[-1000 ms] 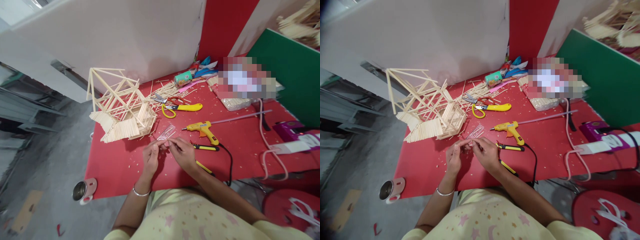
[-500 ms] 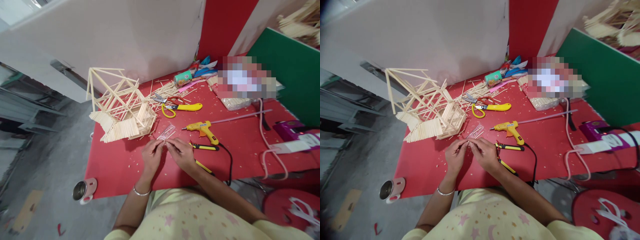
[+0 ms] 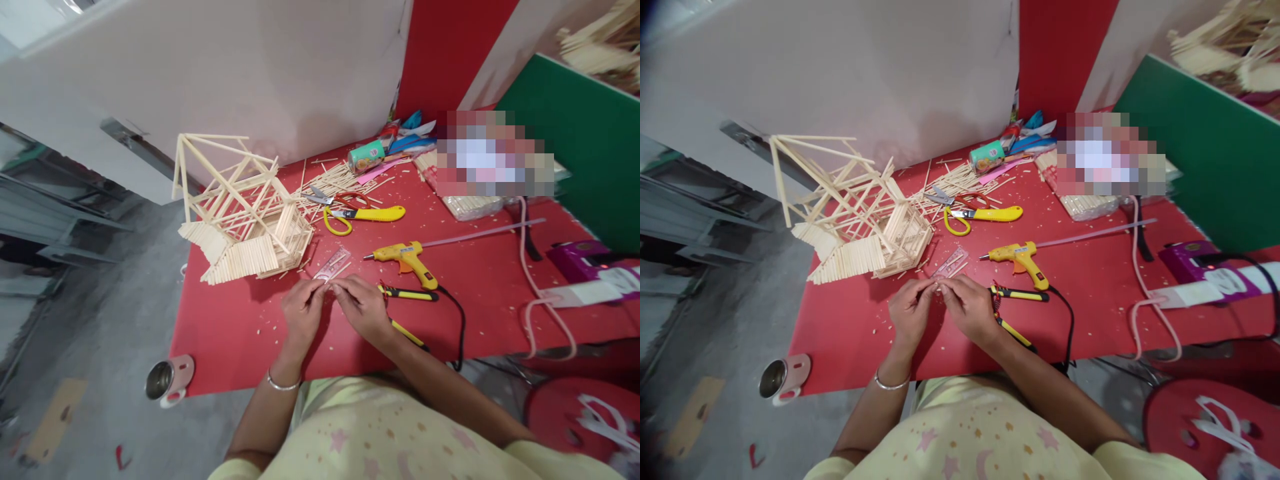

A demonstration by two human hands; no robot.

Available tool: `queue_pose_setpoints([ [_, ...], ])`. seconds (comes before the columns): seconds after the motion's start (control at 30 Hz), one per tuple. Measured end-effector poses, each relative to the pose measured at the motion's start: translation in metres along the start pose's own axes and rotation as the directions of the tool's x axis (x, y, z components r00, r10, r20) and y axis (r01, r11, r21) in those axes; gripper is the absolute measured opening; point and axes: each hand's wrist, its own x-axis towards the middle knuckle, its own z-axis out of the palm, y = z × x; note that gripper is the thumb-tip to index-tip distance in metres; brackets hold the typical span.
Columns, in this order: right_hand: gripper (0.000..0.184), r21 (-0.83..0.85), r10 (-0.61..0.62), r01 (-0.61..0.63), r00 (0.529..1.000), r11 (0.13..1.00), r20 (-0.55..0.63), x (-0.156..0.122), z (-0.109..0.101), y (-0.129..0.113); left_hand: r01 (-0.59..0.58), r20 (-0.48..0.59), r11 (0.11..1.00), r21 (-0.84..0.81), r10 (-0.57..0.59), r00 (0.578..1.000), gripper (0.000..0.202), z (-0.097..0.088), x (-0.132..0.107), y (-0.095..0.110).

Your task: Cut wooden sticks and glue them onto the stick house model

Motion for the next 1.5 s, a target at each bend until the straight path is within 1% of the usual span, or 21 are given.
queue_pose_setpoints([
  [0.13,0.024,0.015,0.010,-0.010,1.000,1.000,0.009,0.000,0.000,0.000,0.017,-0.015,1.000,-0.017,-0.017,1.000,0.015,0.000,0.000,0.001],
  [0.27,0.022,-0.026,0.016,-0.017,0.999,1.000,-0.038,-0.002,0.001,0.002,0.036,-0.005,0.999,-0.035,-0.037,0.999,0.016,0.001,0.001,0.002],
  [0.37,0.021,-0.048,0.053,-0.055,0.997,0.997,-0.052,-0.004,0.001,0.004,-0.013,-0.013,1.000,0.002,0.013,1.000,0.016,0.002,0.001,0.000],
  [0.47,0.023,-0.032,0.057,-0.058,0.998,0.998,-0.016,-0.005,0.002,0.005,-0.114,-0.015,0.991,0.076,0.116,0.993,0.016,0.002,-0.002,-0.005],
  [0.53,0.020,-0.026,0.054,-0.054,0.999,0.998,0.002,-0.005,0.002,0.005,-0.178,0.002,0.976,0.129,0.179,0.984,0.015,0.001,-0.004,-0.009],
  [0.63,0.020,-0.009,0.108,-0.108,0.994,0.994,0.018,-0.002,0.001,0.004,-0.236,0.022,0.954,0.186,0.236,0.971,0.014,0.001,-0.009,-0.013],
  [0.77,0.026,0.006,0.159,-0.159,0.987,0.987,0.030,0.000,-0.002,0.001,-0.227,0.018,0.962,0.153,0.227,0.974,0.012,0.001,-0.010,-0.010],
  [0.87,0.033,0.013,0.218,-0.218,0.975,0.976,-0.033,0.000,-0.004,0.000,-0.202,0.012,0.976,0.077,0.201,0.979,0.013,0.002,-0.007,-0.005],
  [0.93,0.043,0.046,0.261,-0.258,0.962,0.965,-0.083,0.000,-0.005,-0.001,-0.155,-0.046,0.988,0.022,0.156,0.987,0.016,0.001,-0.003,-0.002],
  [1.0,0.049,0.080,0.266,-0.260,0.961,0.962,-0.077,0.002,-0.005,-0.005,-0.077,-0.108,0.996,-0.037,0.072,0.992,0.018,-0.001,0.000,0.000],
  [1.03,0.048,0.086,0.253,-0.248,0.966,0.965,-0.059,0.003,-0.005,-0.009,-0.028,-0.124,0.997,-0.076,0.019,0.992,0.017,-0.001,0.001,0.000],
  [1.07,0.043,0.084,0.238,-0.234,0.970,0.969,-0.039,0.005,-0.004,-0.013,0.029,-0.130,0.991,-0.131,-0.046,0.990,0.016,-0.002,0.002,-0.001],
  [1.1,0.033,0.081,0.230,-0.227,0.973,0.970,-0.023,0.008,-0.003,-0.018,0.097,-0.127,0.974,-0.205,-0.124,0.984,0.016,-0.003,0.003,-0.002],
  [1.13,0.023,0.081,0.229,-0.227,0.973,0.970,-0.007,0.011,-0.002,-0.024,0.170,-0.116,0.939,-0.298,-0.212,0.970,0.017,-0.003,0.004,-0.003],
  [1.17,0.018,0.086,0.235,-0.235,0.972,0.968,0.013,0.015,0.000,-0.030,0.244,-0.097,0.884,-0.399,-0.306,0.947,0.020,-0.004,0.004,-0.005],
  [1.23,0.023,0.118,0.253,-0.259,0.965,0.959,0.064,0.022,0.004,-0.041,0.356,-0.043,0.730,-0.583,-0.465,0.884,0.031,-0.004,0.005,-0.007],
  [1.27,0.024,0.143,0.258,-0.269,0.962,0.952,0.090,0.026,0.006,-0.045,0.378,-0.019,0.658,-0.651,-0.512,0.859,0.034,-0.004,0.005,-0.007],
  [1.3,0.024,0.173,0.258,-0.274,0.960,0.946,0.111,0.029,0.009,-0.048,0.382,-0.004,0.605,-0.699,-0.538,0.843,0.037,-0.005,0.006,-0.006],
  [1.37,0.024,0.230,0.257,-0.281,0.958,0.932,0.127,0.036,0.016,-0.050,0.361,0.004,0.552,-0.752,-0.544,0.839,0.039,-0.007,0.007,-0.005],
  [1.43,0.026,0.262,0.256,-0.280,0.959,0.923,0.121,0.041,0.024,-0.049,0.334,0.000,0.546,-0.768,-0.522,0.853,0.041,-0.008,0.007,-0.003],
  [1.5,0.028,0.255,0.248,-0.268,0.963,0.929,0.107,0.046,0.031,-0.047,0.316,0.000,0.553,-0.771,-0.496,0.868,0.043,-0.010,0.007,-0.002],
])
